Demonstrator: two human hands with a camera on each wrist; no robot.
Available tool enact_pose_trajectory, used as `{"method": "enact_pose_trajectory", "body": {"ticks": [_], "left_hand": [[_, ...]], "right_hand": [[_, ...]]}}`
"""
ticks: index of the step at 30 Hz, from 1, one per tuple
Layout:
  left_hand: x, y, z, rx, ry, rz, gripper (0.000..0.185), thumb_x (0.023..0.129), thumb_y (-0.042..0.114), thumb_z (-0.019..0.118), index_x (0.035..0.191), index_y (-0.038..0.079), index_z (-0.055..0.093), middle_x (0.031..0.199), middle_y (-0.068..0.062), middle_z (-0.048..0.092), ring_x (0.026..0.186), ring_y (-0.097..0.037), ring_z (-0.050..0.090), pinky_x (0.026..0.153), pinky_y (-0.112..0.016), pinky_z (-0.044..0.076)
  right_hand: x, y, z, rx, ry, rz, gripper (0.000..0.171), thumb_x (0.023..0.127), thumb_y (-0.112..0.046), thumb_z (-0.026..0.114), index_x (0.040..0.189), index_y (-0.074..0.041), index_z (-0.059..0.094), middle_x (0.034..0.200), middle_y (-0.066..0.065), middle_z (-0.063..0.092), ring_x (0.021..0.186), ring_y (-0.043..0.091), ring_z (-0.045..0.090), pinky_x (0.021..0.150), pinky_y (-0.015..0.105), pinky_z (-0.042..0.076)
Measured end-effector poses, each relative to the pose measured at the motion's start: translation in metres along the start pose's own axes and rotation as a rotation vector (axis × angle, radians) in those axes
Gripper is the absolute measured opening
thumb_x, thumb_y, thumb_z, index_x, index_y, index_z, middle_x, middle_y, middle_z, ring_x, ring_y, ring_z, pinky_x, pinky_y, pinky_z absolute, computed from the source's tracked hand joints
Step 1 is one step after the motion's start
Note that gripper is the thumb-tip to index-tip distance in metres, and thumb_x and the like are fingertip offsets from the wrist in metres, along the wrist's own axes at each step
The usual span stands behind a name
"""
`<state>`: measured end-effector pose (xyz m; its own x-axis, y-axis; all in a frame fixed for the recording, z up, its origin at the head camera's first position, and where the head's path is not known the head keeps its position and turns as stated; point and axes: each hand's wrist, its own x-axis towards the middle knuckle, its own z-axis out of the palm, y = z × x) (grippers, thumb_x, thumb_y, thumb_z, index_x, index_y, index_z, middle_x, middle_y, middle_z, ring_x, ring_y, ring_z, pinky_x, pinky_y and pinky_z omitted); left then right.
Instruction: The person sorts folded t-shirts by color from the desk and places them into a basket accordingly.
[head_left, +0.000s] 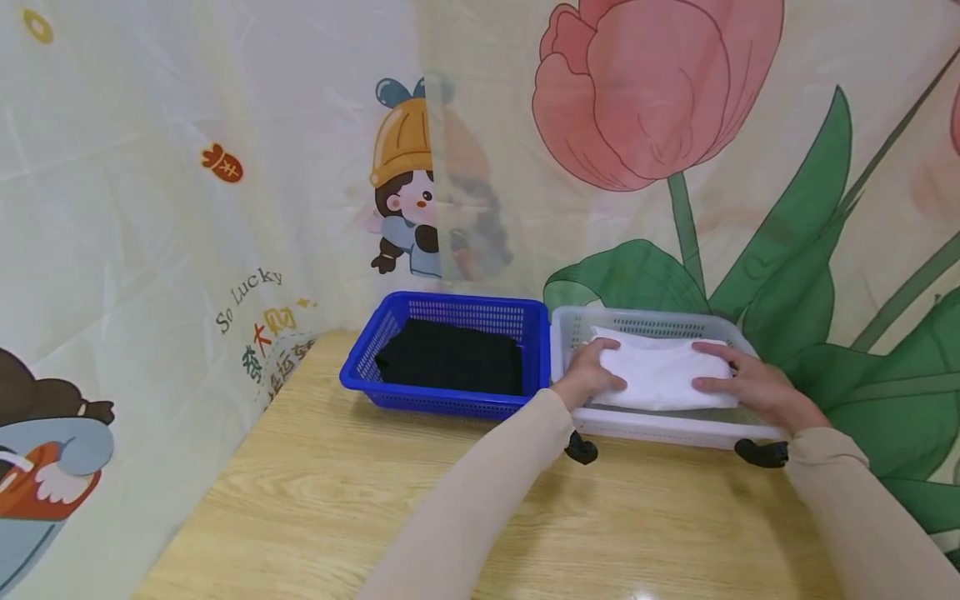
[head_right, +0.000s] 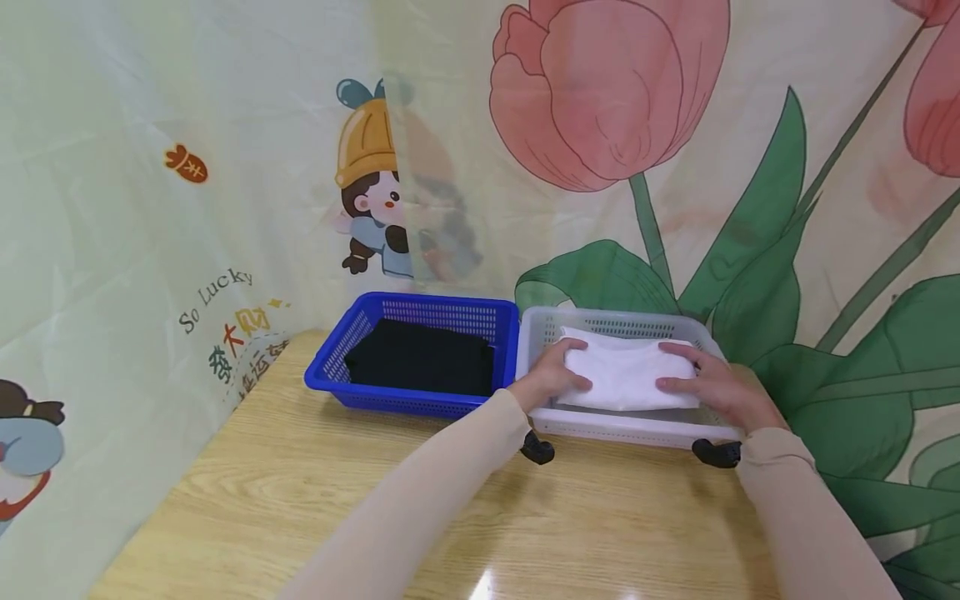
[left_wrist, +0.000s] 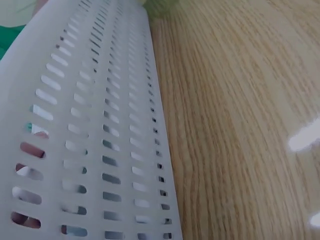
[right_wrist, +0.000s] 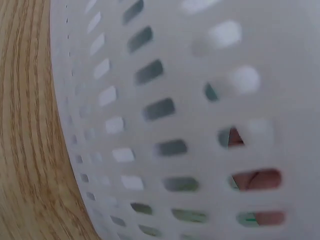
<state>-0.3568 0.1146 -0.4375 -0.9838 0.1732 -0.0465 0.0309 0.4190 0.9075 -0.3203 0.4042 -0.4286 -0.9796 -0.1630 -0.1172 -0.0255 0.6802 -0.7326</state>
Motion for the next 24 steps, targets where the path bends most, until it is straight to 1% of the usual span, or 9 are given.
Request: {"method": "enact_pose_trajectory", "body": {"ticks": [2, 6, 8, 9, 12, 15, 19, 24], "left_hand": [[0.003, -0.002, 0.002, 0.011, 0.005, -0.012, 0.072, 0.075, -0.007, 0.092, 0.135, 0.028, 0.07, 0.153, -0.005, 0.052, 0.133, -0.02, 0.052, 0.112, -0.032, 0.046], [0.002, -0.004, 0.001, 0.048, 0.002, -0.027, 0.072, 0.074, -0.005, 0.093, 0.134, 0.028, 0.071, 0.154, -0.005, 0.052, 0.135, -0.021, 0.052, 0.11, -0.032, 0.047], [0.002, -0.005, 0.0, 0.068, 0.0, -0.036, 0.072, 0.075, -0.004, 0.093, 0.135, 0.027, 0.07, 0.155, -0.007, 0.051, 0.137, -0.022, 0.052, 0.11, -0.033, 0.047], [0.001, -0.005, -0.001, 0.071, 0.01, -0.036, 0.072, 0.074, -0.005, 0.093, 0.134, 0.027, 0.07, 0.154, -0.007, 0.052, 0.136, -0.023, 0.052, 0.109, -0.033, 0.048], [0.006, -0.008, -0.001, 0.072, 0.019, -0.046, 0.073, 0.074, -0.004, 0.093, 0.135, 0.029, 0.07, 0.156, -0.006, 0.051, 0.14, -0.023, 0.05, 0.112, -0.034, 0.047], [0.013, -0.011, 0.0, 0.055, 0.022, -0.057, 0.075, 0.074, -0.005, 0.093, 0.136, 0.031, 0.071, 0.157, -0.004, 0.051, 0.143, -0.023, 0.048, 0.114, -0.034, 0.046], [0.02, -0.012, 0.003, 0.021, 0.025, -0.097, 0.076, 0.074, -0.007, 0.093, 0.136, 0.032, 0.071, 0.158, -0.003, 0.051, 0.145, -0.023, 0.047, 0.115, -0.037, 0.045], [0.018, -0.006, 0.005, -0.013, 0.031, -0.135, 0.073, 0.074, -0.009, 0.092, 0.133, 0.03, 0.073, 0.156, -0.005, 0.051, 0.145, -0.025, 0.046, 0.113, -0.039, 0.047]], "right_hand": [[0.002, 0.002, 0.004, 0.049, -0.002, -0.011, 0.094, 0.1, -0.038, 0.076, 0.17, -0.011, 0.021, 0.17, 0.037, -0.003, 0.15, 0.062, 0.006, 0.113, 0.085, 0.014], [0.007, 0.005, 0.011, 0.11, 0.002, -0.032, 0.09, 0.101, -0.028, 0.077, 0.168, -0.004, 0.022, 0.169, 0.039, -0.001, 0.15, 0.059, 0.008, 0.116, 0.081, 0.015], [0.01, 0.006, 0.014, 0.104, 0.011, -0.038, 0.089, 0.1, -0.027, 0.077, 0.168, -0.004, 0.024, 0.169, 0.038, 0.002, 0.15, 0.058, 0.01, 0.117, 0.08, 0.016], [0.011, 0.006, 0.015, 0.101, 0.013, -0.043, 0.089, 0.1, -0.027, 0.078, 0.168, -0.004, 0.025, 0.17, 0.038, 0.003, 0.151, 0.058, 0.01, 0.117, 0.08, 0.016], [0.015, 0.006, 0.017, 0.103, 0.018, -0.039, 0.089, 0.099, -0.028, 0.079, 0.168, -0.005, 0.026, 0.171, 0.036, 0.005, 0.153, 0.058, 0.01, 0.118, 0.079, 0.016], [0.016, 0.005, 0.016, 0.096, 0.027, -0.028, 0.09, 0.098, -0.03, 0.08, 0.167, -0.006, 0.028, 0.17, 0.036, 0.006, 0.152, 0.058, 0.012, 0.118, 0.079, 0.017], [0.016, 0.002, 0.016, 0.091, 0.023, -0.018, 0.09, 0.096, -0.03, 0.082, 0.166, -0.005, 0.031, 0.169, 0.036, 0.009, 0.152, 0.059, 0.014, 0.118, 0.079, 0.017], [0.014, 0.004, 0.015, 0.086, 0.025, -0.006, 0.09, 0.095, -0.03, 0.083, 0.166, -0.005, 0.032, 0.169, 0.036, 0.01, 0.152, 0.059, 0.014, 0.118, 0.079, 0.017]]}}
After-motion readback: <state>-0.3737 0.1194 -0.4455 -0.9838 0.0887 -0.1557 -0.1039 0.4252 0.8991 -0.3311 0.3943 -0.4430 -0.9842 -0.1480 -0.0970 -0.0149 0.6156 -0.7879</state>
